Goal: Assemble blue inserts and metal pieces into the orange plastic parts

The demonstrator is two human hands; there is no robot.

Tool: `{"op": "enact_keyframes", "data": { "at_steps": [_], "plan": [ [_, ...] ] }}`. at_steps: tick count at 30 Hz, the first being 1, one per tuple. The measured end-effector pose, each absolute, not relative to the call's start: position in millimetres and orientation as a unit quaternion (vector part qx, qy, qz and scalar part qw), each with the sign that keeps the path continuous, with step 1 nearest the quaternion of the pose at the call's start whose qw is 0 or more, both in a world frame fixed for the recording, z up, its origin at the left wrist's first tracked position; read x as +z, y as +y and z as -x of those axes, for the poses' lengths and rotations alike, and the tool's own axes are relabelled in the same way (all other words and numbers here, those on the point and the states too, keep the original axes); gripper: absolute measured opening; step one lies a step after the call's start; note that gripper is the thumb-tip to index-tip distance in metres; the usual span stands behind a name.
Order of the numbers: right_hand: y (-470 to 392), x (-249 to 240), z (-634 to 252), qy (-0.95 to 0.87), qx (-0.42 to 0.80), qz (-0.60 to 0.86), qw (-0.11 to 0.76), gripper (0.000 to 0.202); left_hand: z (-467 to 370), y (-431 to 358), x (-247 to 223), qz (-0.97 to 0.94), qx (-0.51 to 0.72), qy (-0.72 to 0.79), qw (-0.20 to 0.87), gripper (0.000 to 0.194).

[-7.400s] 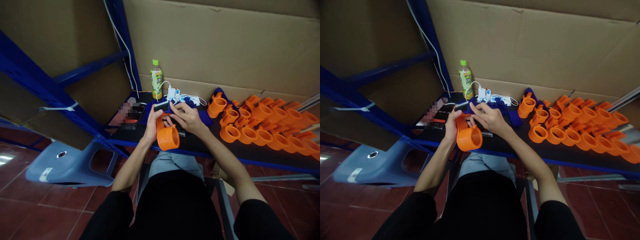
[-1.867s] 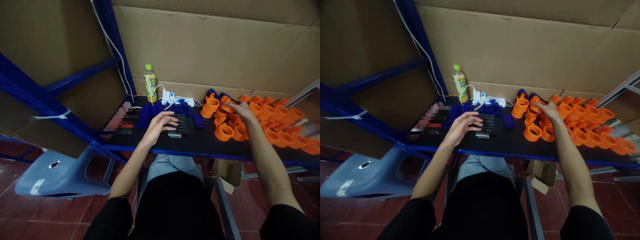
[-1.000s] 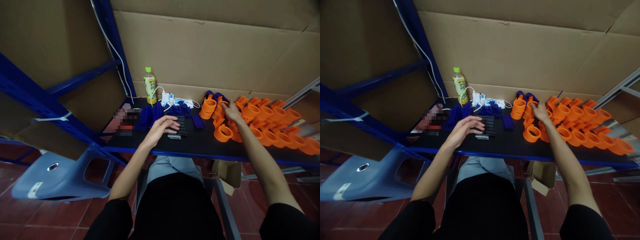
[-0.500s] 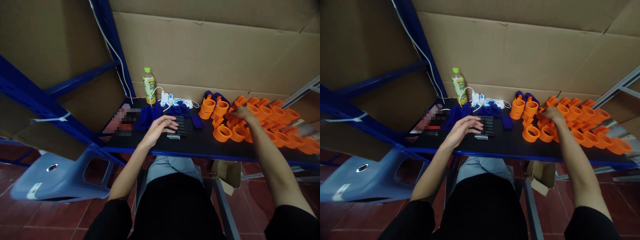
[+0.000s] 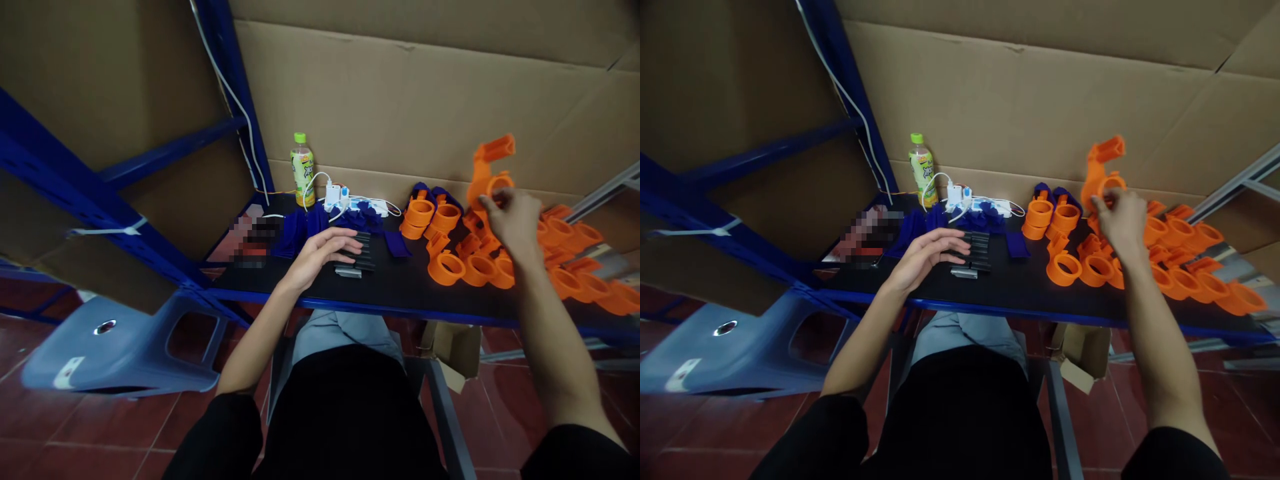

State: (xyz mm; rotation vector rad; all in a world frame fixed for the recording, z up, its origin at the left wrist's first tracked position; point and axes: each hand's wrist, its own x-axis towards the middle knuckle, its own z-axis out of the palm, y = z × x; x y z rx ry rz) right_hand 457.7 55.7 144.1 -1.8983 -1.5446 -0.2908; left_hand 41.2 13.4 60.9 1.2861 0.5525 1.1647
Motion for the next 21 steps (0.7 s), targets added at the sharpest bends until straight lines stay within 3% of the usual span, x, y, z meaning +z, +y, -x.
{"op": "enact_keyframes", "data": {
  "at_steps": [2, 4, 6, 10, 12, 15, 18, 21],
  "plan": [
    [30, 141, -409, -0.639, -0.011, 0.64, 0.426, 0.025, -44, 11, 61, -0.564, 0.514, 0.222, 0.606, 0.042],
    [7, 130, -358, -0.704, 0.153, 0.535, 0.442, 0.027, -46, 10, 60, -0.565, 0.529, 0.21, 0.598, 0.055],
    [-9, 115, -314, -0.751, 0.286, 0.449, 0.392, 0.032, -49, 11, 58, -0.551, 0.546, 0.201, 0.598, 0.062],
    [-15, 91, -265, -0.772, 0.424, 0.366, 0.299, 0.038, -49, 15, 58, -0.487, 0.593, 0.231, 0.598, 0.051],
    [-9, 83, -259, -0.76, 0.413, 0.38, 0.326, 0.041, -44, 18, 59, -0.455, 0.618, 0.261, 0.586, 0.049],
    [2, 67, -262, -0.787, 0.296, 0.41, 0.353, 0.037, -35, 23, 63, -0.423, 0.655, 0.281, 0.56, 0.049],
    [5, 47, -266, -0.862, 0.154, 0.421, 0.236, 0.022, -29, 26, 66, -0.409, 0.672, 0.28, 0.55, 0.046],
    [1, 32, -263, -0.881, 0.056, 0.454, 0.124, 0.022, -29, 26, 67, -0.413, 0.666, 0.281, 0.554, 0.044]
  ]
}}
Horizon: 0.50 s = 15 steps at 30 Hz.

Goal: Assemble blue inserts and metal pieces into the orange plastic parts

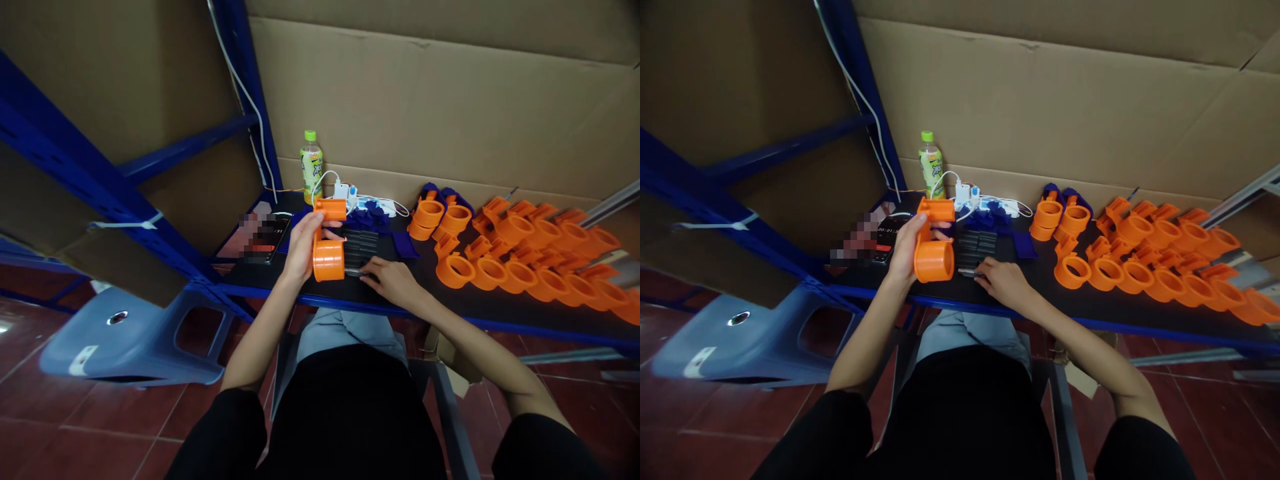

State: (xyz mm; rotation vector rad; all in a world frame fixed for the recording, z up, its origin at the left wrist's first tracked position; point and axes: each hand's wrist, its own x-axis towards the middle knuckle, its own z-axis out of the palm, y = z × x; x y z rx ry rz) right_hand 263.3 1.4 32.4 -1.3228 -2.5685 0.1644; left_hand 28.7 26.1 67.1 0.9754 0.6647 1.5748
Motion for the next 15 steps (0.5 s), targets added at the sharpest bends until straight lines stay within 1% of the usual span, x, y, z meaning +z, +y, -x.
{"op": "enact_keyframes", "data": {
  "at_steps": [3, 7, 11, 13, 15],
  "plan": [
    [-2, 28, -258, -0.879, 0.015, 0.47, 0.079, 0.023, -31, 25, 67, -0.428, 0.65, 0.279, 0.563, 0.042],
    [-1, 30, -254, -0.875, 0.011, 0.476, 0.082, 0.016, -33, 24, 66, -0.44, 0.635, 0.274, 0.573, 0.041],
    [2, 31, -256, -0.86, 0.063, 0.488, 0.136, 0.008, -33, 22, 67, -0.431, 0.627, 0.285, 0.583, 0.041],
    [4, 34, -260, -0.848, 0.106, 0.487, 0.179, 0.005, -33, 23, 67, -0.428, 0.625, 0.288, 0.586, 0.042],
    [7, 43, -266, -0.833, 0.157, 0.473, 0.24, 0.004, -32, 24, 66, -0.429, 0.626, 0.284, 0.586, 0.042]
  ]
}}
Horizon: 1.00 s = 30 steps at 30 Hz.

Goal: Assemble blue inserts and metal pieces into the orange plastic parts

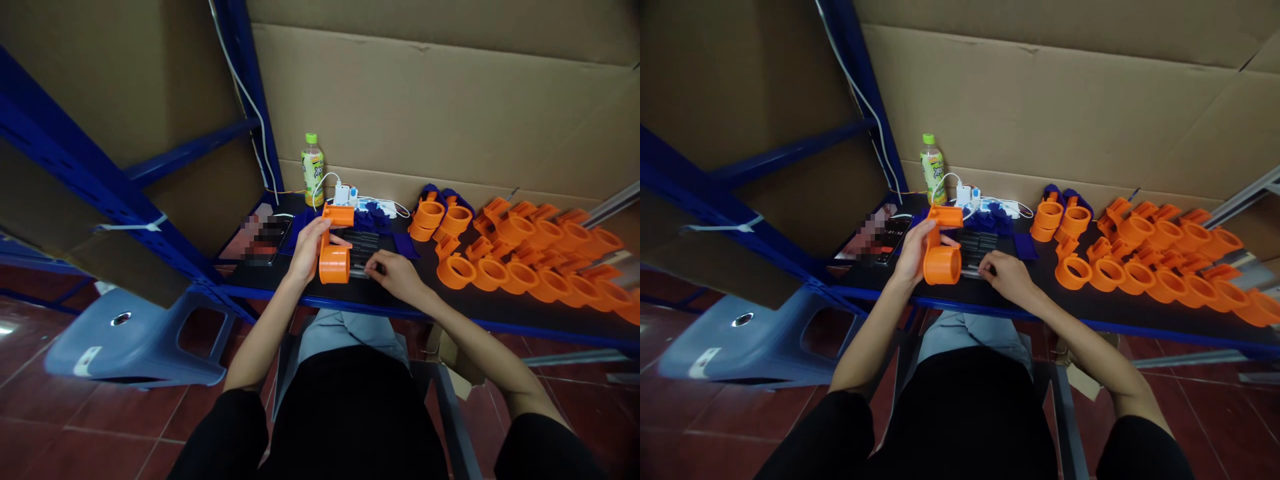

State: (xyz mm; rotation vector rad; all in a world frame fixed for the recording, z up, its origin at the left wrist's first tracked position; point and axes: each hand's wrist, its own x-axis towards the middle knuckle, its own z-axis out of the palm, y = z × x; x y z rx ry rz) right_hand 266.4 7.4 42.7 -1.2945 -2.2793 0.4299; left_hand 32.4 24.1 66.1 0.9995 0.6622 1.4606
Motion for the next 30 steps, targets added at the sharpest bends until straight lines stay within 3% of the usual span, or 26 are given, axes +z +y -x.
{"op": "enact_keyframes", "data": {
  "at_steps": [4, 6, 13, 30],
  "plan": [
    [12, 75, -280, -0.742, 0.283, 0.444, 0.415, 0.017, -33, 25, 64, -0.43, 0.616, 0.281, 0.597, 0.04],
    [12, 91, -281, -0.686, 0.36, 0.433, 0.462, 0.027, -34, 22, 65, -0.425, 0.6, 0.287, 0.614, 0.041],
    [12, 107, -267, -0.636, 0.479, 0.408, 0.447, 0.038, -40, 13, 70, -0.428, 0.561, 0.284, 0.649, 0.04],
    [11, 113, -274, -0.676, 0.456, 0.412, 0.407, 0.035, -35, 11, 67, -0.508, 0.538, 0.283, 0.611, 0.041]
  ]
}}
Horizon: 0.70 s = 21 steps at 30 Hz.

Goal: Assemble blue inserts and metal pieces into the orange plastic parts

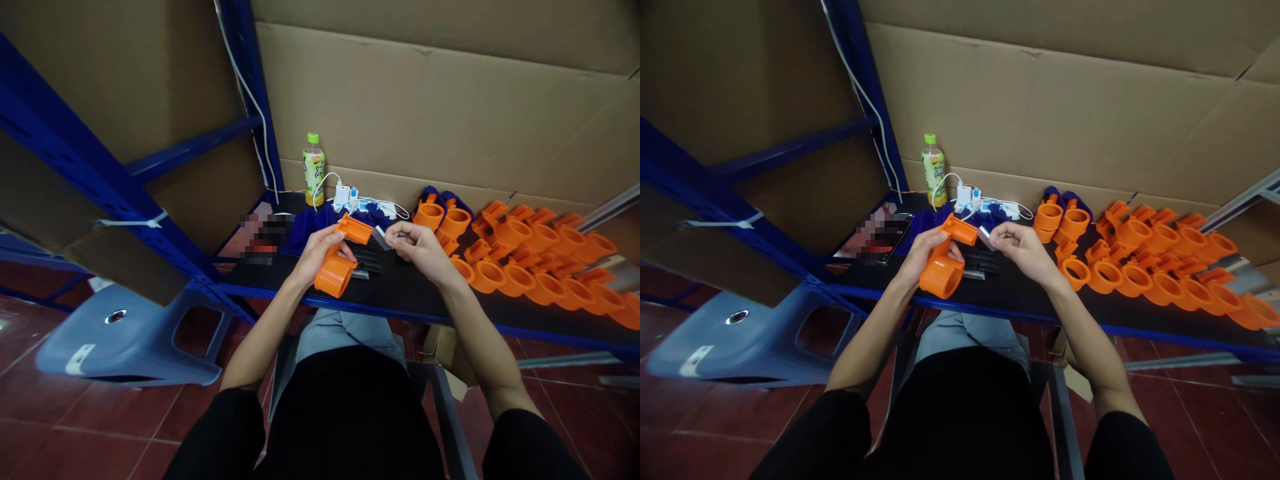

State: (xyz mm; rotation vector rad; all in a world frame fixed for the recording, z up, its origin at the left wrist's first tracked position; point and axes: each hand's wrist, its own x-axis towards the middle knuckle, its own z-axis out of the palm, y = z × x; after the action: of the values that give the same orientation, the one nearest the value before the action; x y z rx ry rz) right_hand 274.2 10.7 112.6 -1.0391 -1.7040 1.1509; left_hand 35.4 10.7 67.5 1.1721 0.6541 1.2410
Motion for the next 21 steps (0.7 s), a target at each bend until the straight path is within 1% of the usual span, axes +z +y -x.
{"op": "enact_keyframes", "data": {
  "at_steps": [3, 7, 12, 17, 19, 21],
  "plan": [
    [9, 118, -275, -0.692, 0.437, 0.42, 0.392, 0.035, -35, 11, 67, -0.521, 0.545, 0.286, 0.591, 0.043],
    [12, 124, -276, -0.737, 0.362, 0.422, 0.384, 0.034, -31, 10, 68, -0.538, 0.549, 0.293, 0.568, 0.042],
    [15, 128, -275, -0.778, 0.274, 0.448, 0.345, 0.027, -31, 9, 68, -0.564, 0.531, 0.3, 0.557, 0.047],
    [7, 142, -266, -0.796, 0.166, 0.451, 0.367, 0.017, -38, 6, 68, -0.561, 0.537, 0.303, 0.552, 0.056],
    [9, 146, -260, -0.804, 0.163, 0.444, 0.362, 0.015, -39, 6, 67, -0.568, 0.526, 0.3, 0.558, 0.058],
    [18, 146, -254, -0.808, 0.186, 0.438, 0.347, 0.016, -39, 8, 66, -0.574, 0.511, 0.301, 0.564, 0.056]
  ]
}}
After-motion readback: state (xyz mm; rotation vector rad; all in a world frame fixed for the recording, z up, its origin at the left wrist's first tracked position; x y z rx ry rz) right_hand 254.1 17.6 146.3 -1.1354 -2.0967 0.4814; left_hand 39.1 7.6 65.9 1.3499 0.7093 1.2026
